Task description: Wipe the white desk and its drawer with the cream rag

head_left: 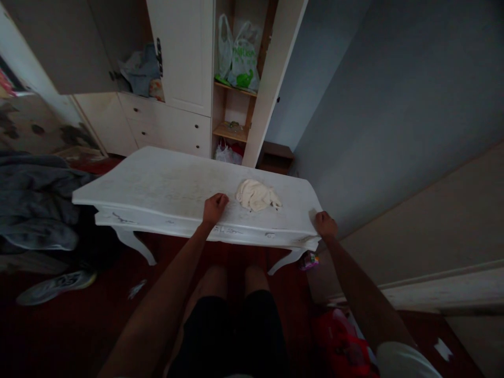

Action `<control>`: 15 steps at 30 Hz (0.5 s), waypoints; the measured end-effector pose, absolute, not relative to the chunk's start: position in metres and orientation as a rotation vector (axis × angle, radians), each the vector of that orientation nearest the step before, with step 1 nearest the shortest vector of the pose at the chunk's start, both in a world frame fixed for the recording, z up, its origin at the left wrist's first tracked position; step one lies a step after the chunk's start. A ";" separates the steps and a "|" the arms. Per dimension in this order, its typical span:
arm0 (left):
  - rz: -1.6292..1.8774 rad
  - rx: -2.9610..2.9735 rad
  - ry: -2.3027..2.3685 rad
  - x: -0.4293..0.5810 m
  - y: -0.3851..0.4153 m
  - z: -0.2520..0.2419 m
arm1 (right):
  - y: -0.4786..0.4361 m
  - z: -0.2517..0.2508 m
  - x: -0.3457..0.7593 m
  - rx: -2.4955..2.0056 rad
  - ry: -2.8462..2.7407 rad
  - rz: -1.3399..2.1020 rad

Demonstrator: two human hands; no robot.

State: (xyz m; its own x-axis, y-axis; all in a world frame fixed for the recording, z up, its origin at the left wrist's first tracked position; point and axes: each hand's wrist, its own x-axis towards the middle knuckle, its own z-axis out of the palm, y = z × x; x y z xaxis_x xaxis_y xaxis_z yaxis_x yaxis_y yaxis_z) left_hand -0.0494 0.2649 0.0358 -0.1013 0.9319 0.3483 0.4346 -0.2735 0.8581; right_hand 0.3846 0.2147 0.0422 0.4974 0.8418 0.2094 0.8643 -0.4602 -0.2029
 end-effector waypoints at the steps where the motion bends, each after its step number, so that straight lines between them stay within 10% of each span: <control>1: 1.357 1.691 1.506 -0.049 0.265 0.036 | 0.214 0.042 0.385 -2.450 -1.440 -0.110; 15: 1.368 1.733 1.580 -0.047 0.262 0.040 | 0.214 0.045 0.393 -2.364 -1.483 0.015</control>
State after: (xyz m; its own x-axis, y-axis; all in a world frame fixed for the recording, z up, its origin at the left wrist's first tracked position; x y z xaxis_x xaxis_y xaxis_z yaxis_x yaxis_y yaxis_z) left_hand -0.0474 0.2618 0.0401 -0.1322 0.9182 0.3735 0.5010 -0.2632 0.8244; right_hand 0.3926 0.2144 0.0453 0.4521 0.8749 0.1738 0.8712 -0.3913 -0.2965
